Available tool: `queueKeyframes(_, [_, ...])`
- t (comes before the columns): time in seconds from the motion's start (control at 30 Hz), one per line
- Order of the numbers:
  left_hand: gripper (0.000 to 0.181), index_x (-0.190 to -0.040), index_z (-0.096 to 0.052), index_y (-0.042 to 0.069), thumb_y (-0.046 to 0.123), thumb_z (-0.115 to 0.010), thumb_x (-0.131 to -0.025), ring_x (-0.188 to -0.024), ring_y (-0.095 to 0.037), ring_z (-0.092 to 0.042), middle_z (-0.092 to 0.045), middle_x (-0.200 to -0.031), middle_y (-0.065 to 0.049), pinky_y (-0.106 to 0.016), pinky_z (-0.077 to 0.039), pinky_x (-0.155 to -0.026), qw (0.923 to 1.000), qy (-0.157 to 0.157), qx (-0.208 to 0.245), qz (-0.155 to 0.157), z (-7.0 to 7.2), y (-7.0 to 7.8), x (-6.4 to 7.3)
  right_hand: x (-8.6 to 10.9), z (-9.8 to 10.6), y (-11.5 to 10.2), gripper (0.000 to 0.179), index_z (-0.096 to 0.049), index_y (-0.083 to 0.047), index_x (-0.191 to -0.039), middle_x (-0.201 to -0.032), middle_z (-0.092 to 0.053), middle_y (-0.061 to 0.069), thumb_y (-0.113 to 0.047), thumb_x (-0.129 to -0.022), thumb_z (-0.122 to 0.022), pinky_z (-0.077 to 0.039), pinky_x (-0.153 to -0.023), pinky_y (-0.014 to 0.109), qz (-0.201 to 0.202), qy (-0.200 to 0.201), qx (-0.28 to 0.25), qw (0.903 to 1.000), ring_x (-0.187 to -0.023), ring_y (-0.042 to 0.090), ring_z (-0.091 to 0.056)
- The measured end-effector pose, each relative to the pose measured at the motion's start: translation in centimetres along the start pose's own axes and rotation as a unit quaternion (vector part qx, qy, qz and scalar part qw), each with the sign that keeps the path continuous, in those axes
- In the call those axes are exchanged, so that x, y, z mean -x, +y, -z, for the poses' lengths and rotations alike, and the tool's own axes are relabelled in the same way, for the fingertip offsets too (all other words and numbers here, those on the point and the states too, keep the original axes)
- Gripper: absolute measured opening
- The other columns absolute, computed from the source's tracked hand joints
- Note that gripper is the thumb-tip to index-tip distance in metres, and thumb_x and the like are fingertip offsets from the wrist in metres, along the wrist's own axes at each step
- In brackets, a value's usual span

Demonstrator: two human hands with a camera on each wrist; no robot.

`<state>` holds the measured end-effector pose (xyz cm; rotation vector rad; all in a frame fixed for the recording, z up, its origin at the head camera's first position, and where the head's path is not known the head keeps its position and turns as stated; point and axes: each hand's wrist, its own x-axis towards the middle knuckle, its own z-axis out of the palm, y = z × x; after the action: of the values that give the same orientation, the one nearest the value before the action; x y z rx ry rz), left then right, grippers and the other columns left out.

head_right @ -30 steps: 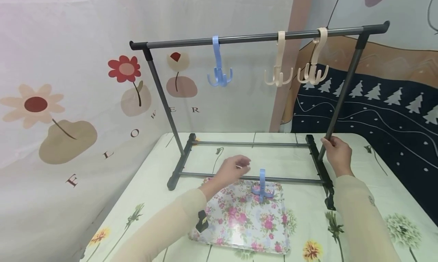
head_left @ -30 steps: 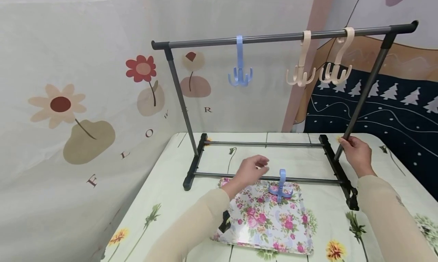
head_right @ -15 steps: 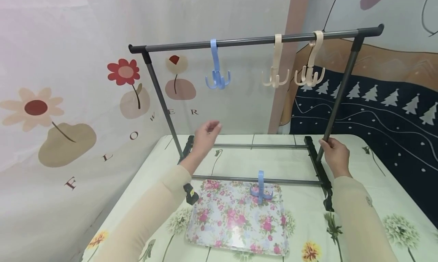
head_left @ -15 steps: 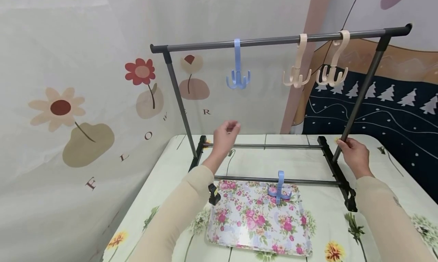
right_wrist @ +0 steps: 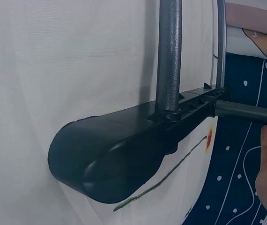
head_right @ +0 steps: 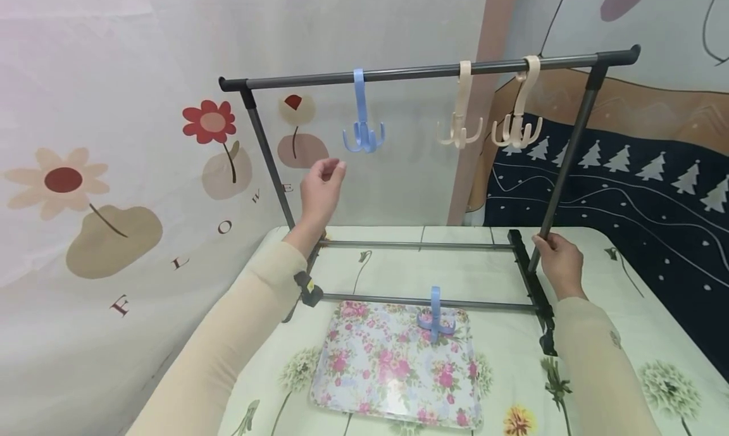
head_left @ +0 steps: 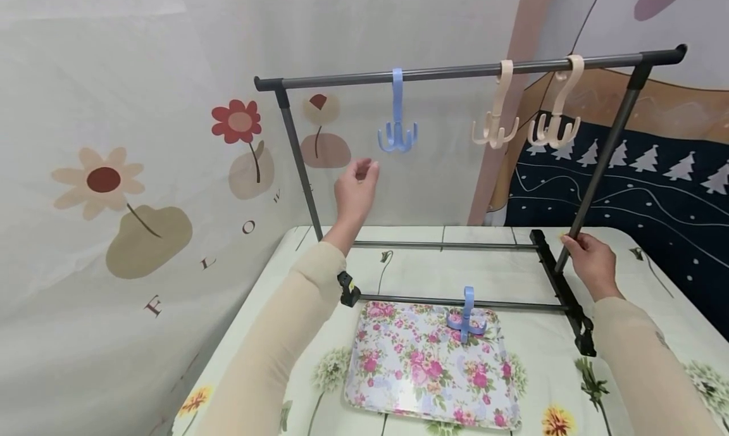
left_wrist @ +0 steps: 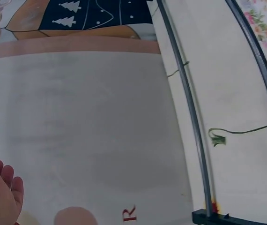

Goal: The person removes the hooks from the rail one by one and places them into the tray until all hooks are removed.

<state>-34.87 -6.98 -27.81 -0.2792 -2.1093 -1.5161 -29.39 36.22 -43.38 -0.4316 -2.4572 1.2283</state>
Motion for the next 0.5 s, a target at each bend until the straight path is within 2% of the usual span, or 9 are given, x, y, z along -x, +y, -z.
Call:
queueKeyframes(0.13, [0.036,-0.124,-0.063,0.006,0.032,-0.061,-0.100,-0.103,-0.017,-0.062,-0.068,-0.112,-0.005,-0.028,-0.050,-0.087,0.9998,0.015,-0.013,-0.005,0.3,1.2,-0.7,0.0,-0.1,0.0,0.054,-0.054,0.008,-0.131,-0.130,-0.055,0.032,-0.039,-0.106,-0.045,-0.041,-0.086,0.059,-0.001,0.002,-0.001,1.0000,-0.119,0.047,-0.048])
queueKeyframes(0.27, [0.037,-0.127,-0.062,0.008,0.033,-0.061,-0.100,-0.104,-0.015,-0.061,-0.067,-0.114,-0.004,-0.027,-0.050,-0.087,0.9997,0.015,-0.013,-0.011,0.3,2.3,-1.4,0.1,-0.1,-0.1,0.054,-0.055,0.007,-0.131,-0.129,-0.056,0.031,-0.039,-0.106,-0.045,-0.041,-0.084,0.057,-0.002,0.006,-0.003,1.0000,-0.118,0.046,-0.049])
queueKeyframes(0.37, [0.039,-0.128,-0.061,0.009,0.035,-0.061,-0.100,-0.105,-0.014,-0.060,-0.066,-0.115,-0.003,-0.025,-0.050,-0.087,0.9998,0.013,-0.006,-0.012,0.2,3.2,-2.1,0.1,-0.3,-0.1,0.052,-0.058,0.005,-0.127,-0.125,-0.060,0.028,-0.041,-0.105,-0.046,-0.041,-0.084,0.058,-0.009,0.018,-0.005,0.9998,-0.116,0.044,-0.050])
queueKeyframes(0.5, [0.040,-0.128,-0.062,0.009,0.035,-0.065,-0.097,-0.108,-0.014,-0.059,-0.066,-0.118,-0.005,-0.023,-0.048,-0.089,0.9996,0.020,-0.007,-0.016,-0.2,4.7,-3.0,0.1,-0.2,-0.1,0.053,-0.058,0.005,-0.128,-0.126,-0.060,0.028,-0.041,-0.105,-0.046,-0.041,-0.086,0.059,-0.009,0.013,-0.004,0.9999,-0.117,0.044,-0.050])
